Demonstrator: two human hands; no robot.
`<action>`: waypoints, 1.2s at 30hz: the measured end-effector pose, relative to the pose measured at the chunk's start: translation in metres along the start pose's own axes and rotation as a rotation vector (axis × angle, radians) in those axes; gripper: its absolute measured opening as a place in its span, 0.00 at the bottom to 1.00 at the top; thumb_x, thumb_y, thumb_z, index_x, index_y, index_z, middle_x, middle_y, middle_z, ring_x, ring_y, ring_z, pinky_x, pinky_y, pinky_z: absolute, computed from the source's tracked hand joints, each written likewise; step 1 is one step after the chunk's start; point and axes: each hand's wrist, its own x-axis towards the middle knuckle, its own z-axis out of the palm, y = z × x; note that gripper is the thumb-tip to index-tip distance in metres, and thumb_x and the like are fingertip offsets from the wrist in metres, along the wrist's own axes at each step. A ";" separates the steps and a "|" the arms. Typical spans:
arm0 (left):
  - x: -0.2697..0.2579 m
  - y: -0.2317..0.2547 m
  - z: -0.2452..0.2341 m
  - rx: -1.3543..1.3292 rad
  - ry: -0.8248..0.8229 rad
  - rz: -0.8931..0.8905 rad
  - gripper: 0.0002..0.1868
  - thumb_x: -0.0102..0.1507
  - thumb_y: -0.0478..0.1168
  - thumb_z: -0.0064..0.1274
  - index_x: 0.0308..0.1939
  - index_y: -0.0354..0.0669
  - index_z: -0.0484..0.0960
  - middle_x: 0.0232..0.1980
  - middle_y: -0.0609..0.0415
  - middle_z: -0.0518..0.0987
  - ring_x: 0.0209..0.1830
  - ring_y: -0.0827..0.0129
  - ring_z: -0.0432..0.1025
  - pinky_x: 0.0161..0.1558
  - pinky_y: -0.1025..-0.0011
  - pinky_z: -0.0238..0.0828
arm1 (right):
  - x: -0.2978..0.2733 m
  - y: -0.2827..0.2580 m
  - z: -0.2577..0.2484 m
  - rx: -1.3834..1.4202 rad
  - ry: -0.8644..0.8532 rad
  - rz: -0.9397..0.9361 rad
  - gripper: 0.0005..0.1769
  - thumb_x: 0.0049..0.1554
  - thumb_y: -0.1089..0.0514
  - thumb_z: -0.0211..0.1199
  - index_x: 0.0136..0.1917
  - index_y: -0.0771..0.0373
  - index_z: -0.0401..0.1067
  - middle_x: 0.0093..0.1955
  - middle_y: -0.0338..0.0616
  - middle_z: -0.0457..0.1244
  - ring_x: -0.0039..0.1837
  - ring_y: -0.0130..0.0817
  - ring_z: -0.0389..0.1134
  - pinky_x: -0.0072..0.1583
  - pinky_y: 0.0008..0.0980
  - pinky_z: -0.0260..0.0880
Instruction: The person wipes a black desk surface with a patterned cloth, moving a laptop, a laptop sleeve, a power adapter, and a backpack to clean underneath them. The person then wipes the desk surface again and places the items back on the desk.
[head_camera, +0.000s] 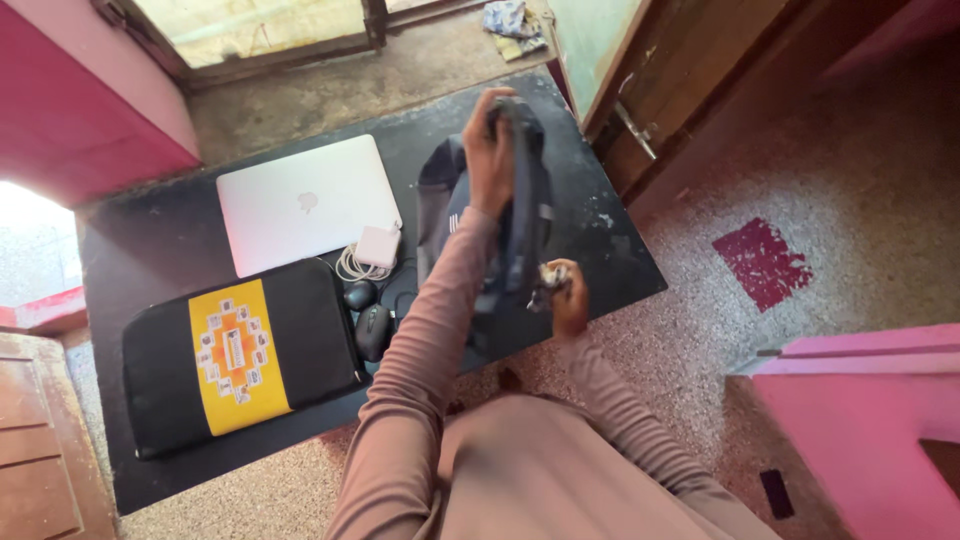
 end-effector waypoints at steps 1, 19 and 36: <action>0.001 0.013 0.006 0.204 0.001 0.045 0.09 0.72 0.34 0.47 0.54 0.36 0.78 0.41 0.46 0.79 0.41 0.59 0.74 0.50 0.63 0.73 | -0.003 -0.001 0.002 -0.142 -0.068 -0.176 0.22 0.61 0.51 0.58 0.61 0.70 0.67 0.52 0.49 0.65 0.51 0.40 0.67 0.52 0.38 0.71; 0.017 0.149 -0.012 0.596 -0.024 0.070 0.14 0.63 0.46 0.64 0.42 0.37 0.85 0.46 0.45 0.81 0.47 0.55 0.78 0.50 0.63 0.73 | 0.011 0.074 0.003 0.126 -0.141 0.098 0.30 0.53 0.59 0.74 0.66 0.68 0.70 0.61 0.47 0.68 0.61 0.42 0.70 0.63 0.39 0.70; -0.093 0.155 -0.303 -0.236 0.707 -0.351 0.27 0.69 0.44 0.53 0.68 0.33 0.66 0.65 0.39 0.76 0.61 0.54 0.76 0.59 0.60 0.79 | 0.096 0.063 0.074 0.457 -0.625 0.467 0.26 0.65 0.57 0.62 0.71 0.71 0.63 0.58 0.52 0.66 0.57 0.43 0.70 0.59 0.40 0.71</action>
